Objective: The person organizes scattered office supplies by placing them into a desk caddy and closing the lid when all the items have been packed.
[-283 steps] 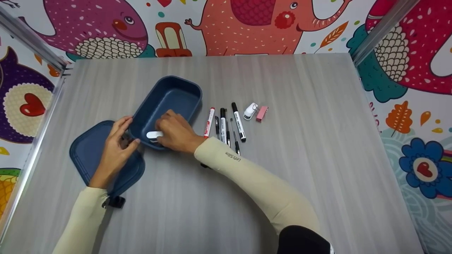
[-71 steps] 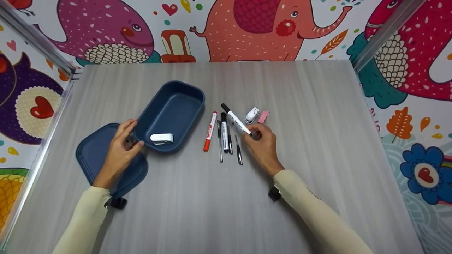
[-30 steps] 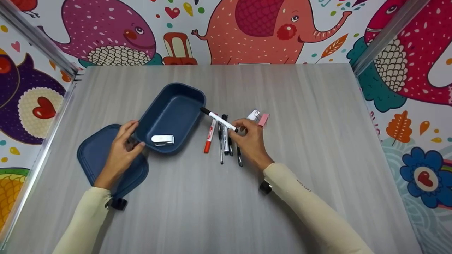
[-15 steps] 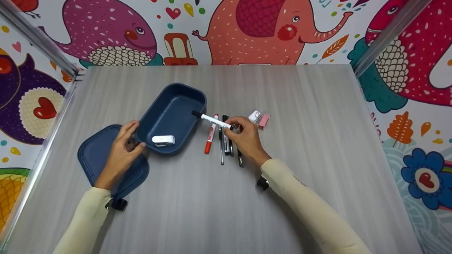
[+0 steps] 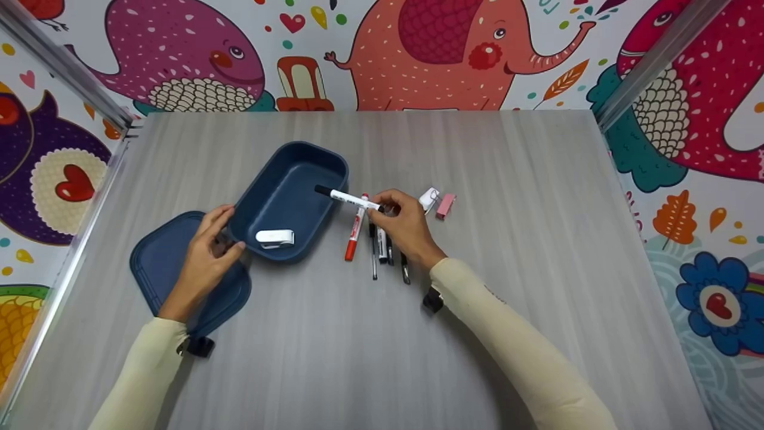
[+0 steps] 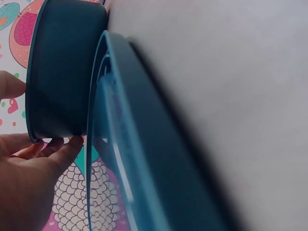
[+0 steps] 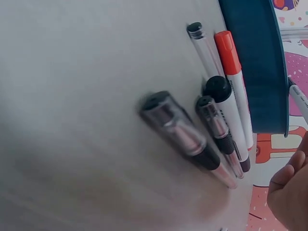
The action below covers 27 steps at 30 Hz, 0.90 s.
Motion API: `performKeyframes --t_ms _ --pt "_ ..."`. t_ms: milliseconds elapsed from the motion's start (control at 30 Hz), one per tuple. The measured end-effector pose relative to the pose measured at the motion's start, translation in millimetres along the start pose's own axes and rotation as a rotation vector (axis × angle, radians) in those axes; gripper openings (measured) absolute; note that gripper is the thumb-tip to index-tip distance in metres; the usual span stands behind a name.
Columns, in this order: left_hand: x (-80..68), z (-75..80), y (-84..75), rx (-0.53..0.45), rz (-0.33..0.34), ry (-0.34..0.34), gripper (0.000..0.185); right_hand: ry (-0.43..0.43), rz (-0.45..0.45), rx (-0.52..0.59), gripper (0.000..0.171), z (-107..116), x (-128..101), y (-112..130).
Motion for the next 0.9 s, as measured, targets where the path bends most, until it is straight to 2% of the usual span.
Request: performKeyframes --t_ms 400,900 --pt "-1.2 0.7 -0.7 -0.008 0.008 0.008 0.074 0.052 0.009 0.022 0.014 -17.3 15.2 3.4" --pt "0.3 0.8 -2.1 -0.006 0.015 0.016 0.075 0.069 0.001 0.041 0.012 -31.9 31.8 8.6"
Point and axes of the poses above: each hand's wrist, its own x-axis towards the middle knuckle, its own z-axis out of the back of the hand, y = z × x, the point moved 2 cm from there along x, towards the middle knuckle, and after that the axes turned 8 degrees about x, right-handed, at the moved point
